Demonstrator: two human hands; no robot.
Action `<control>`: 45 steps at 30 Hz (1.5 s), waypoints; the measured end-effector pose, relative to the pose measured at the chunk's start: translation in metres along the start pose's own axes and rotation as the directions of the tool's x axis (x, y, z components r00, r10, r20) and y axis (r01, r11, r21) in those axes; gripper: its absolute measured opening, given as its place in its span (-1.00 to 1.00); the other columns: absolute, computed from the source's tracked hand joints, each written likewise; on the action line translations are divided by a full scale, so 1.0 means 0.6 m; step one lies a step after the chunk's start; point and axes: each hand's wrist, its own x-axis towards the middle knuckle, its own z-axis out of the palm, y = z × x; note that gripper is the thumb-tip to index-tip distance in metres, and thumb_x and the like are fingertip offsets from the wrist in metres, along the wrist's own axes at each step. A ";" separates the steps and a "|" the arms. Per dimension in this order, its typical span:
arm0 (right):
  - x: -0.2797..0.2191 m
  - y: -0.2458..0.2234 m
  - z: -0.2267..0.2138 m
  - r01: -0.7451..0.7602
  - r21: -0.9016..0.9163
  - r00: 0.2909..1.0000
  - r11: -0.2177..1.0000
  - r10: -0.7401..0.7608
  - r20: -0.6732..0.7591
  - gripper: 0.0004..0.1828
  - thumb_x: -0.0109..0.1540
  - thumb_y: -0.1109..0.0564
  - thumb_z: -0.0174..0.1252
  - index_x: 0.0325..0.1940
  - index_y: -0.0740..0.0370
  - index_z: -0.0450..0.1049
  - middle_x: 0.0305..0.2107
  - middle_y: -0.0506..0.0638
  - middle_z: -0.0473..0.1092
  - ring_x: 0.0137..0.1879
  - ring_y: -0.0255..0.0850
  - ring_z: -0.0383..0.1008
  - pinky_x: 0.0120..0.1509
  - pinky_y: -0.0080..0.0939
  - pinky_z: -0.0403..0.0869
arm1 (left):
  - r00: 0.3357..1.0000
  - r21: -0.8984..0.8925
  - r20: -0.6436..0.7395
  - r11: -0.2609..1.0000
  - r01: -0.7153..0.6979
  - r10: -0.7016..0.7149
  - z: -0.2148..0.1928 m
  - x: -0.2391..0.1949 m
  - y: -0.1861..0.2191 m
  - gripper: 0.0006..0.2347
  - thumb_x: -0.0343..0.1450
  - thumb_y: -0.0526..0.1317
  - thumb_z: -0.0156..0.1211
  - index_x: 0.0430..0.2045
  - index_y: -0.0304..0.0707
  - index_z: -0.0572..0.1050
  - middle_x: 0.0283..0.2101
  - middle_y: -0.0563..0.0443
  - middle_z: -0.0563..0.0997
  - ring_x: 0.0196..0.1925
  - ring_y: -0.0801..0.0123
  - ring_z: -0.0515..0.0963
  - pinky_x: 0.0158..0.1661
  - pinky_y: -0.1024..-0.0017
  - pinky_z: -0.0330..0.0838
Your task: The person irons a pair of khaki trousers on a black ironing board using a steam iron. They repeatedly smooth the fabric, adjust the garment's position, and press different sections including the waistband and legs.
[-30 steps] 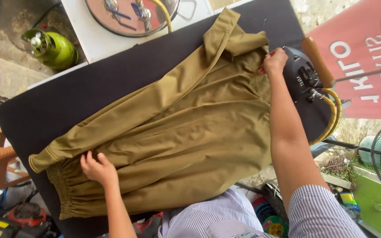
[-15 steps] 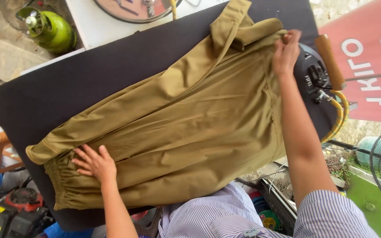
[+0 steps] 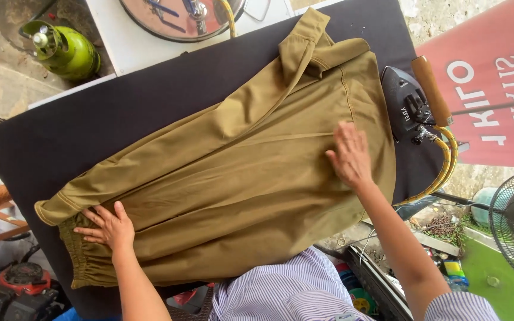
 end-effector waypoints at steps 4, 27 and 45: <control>0.055 0.077 0.002 0.026 -0.041 0.978 0.999 -0.034 -0.205 -0.55 0.54 -0.02 0.10 0.37 0.34 0.54 0.47 0.24 0.40 0.55 0.18 0.41 0.57 0.24 0.30 | 1.000 0.002 0.001 1.000 0.025 -0.025 0.005 0.001 0.000 -0.06 0.54 0.51 -0.60 0.69 -0.28 -0.01 0.75 -0.02 -0.33 0.56 -0.34 -0.71 0.49 -0.41 -0.60; 0.108 0.218 -0.288 -0.539 0.037 0.776 0.842 0.478 0.412 -0.64 0.24 -0.04 0.41 -0.16 0.34 0.79 -0.55 0.25 0.64 -0.35 0.06 0.71 -0.27 0.00 0.48 | 0.999 0.017 0.029 0.999 0.029 -0.030 0.018 0.007 0.005 -0.09 0.52 0.49 -0.60 0.71 -0.16 -0.11 0.75 0.02 -0.40 0.56 -0.43 -0.73 0.50 -0.42 -0.62; 0.167 -0.118 -0.081 -0.281 -0.199 0.813 0.939 0.343 0.470 -0.53 0.08 -0.04 0.22 0.06 -0.25 0.74 -0.13 -0.08 0.65 0.06 0.18 0.72 0.18 0.21 0.67 | 0.950 -0.234 -0.215 0.956 0.176 -0.227 -0.060 0.135 -0.131 -0.39 0.62 -0.13 0.42 0.40 -0.06 0.03 0.46 -0.20 0.04 0.53 -0.35 0.03 0.36 -0.34 0.11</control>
